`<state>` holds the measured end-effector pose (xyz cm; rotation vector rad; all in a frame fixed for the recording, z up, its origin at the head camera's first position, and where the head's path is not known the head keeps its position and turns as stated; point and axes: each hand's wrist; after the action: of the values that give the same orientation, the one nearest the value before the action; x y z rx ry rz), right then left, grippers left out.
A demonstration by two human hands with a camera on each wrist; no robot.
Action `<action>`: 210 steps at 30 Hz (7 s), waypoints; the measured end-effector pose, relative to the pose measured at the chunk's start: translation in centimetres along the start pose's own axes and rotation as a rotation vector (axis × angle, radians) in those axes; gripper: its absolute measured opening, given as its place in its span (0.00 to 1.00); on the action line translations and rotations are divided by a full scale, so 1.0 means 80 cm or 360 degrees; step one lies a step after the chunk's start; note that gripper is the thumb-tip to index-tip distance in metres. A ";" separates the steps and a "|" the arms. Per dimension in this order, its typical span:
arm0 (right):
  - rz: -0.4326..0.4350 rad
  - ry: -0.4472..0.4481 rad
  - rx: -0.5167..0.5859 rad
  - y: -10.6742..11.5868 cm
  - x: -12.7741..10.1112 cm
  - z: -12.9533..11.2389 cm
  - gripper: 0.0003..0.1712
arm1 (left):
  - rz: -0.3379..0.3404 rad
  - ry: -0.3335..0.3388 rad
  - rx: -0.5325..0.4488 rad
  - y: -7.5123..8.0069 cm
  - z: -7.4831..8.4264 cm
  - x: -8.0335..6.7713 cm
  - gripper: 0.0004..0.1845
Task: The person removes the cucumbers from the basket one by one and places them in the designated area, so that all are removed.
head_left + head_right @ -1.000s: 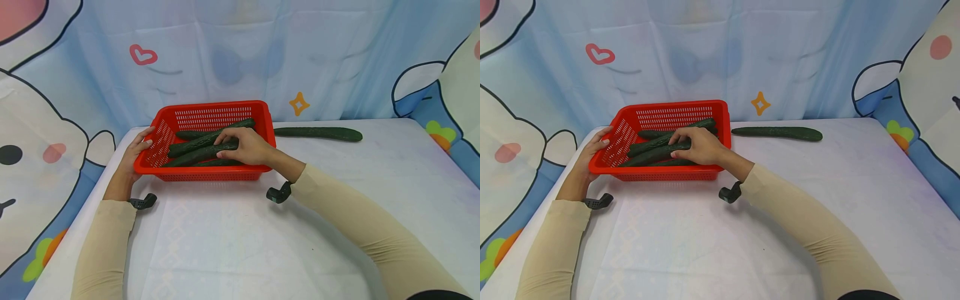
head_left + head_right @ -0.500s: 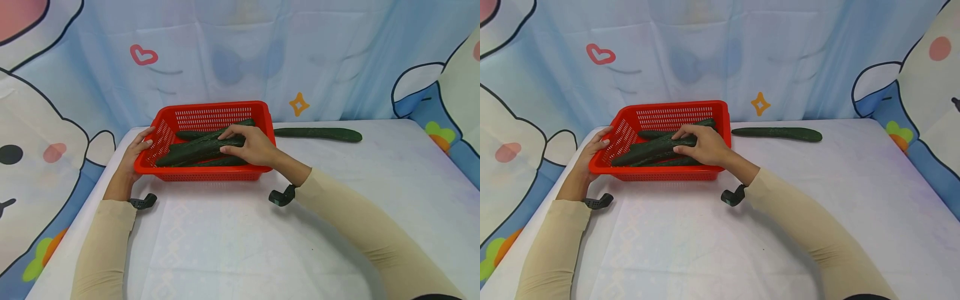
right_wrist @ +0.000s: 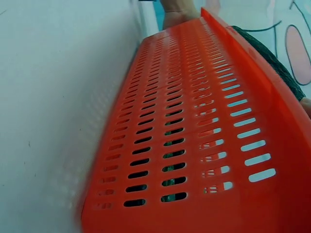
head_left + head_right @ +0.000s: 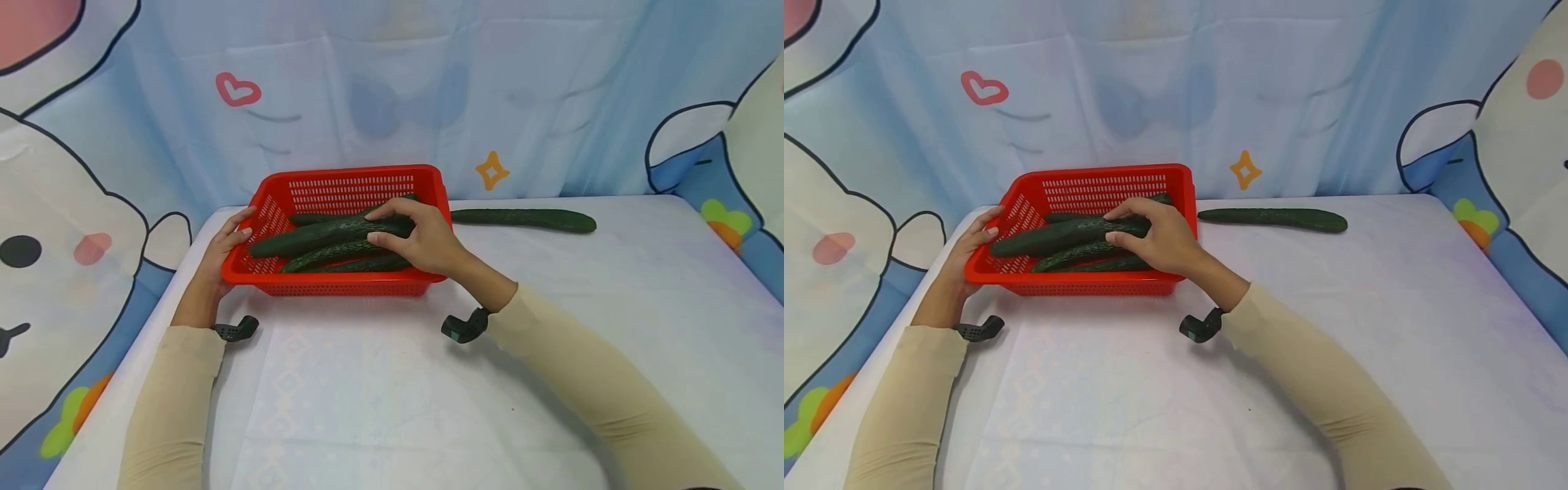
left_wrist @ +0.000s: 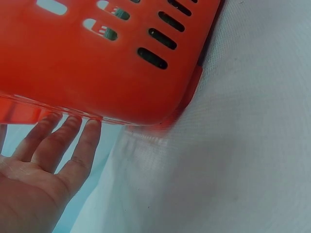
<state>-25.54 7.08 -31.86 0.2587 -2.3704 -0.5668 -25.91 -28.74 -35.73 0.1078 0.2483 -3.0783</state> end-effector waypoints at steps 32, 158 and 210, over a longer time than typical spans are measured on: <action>0.0150 0.0218 -0.0056 0.013 -0.041 0.014 0.17 | 0.0007 0.0022 -0.0110 0.001 0.003 0.001 0.28; -0.0136 -0.0762 -0.1142 0.250 -0.090 0.174 0.24 | 0.0007 0.0071 -0.0114 0.001 0.006 -0.002 0.27; -0.0203 -0.0606 -0.1200 0.236 -0.078 0.167 0.20 | -0.0013 0.0014 -0.0058 0.002 0.004 -0.002 0.27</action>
<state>-30.30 30.23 -35.68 -0.0494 -2.2964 -1.6263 -25.76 -28.96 -35.40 0.1187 0.3058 -3.0802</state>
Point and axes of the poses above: each hand's wrist, its own x-axis towards the middle knuckle, its own y-axis out of the back of the hand, z = x × y, and after that the axes turned 10 degrees about z, right-handed
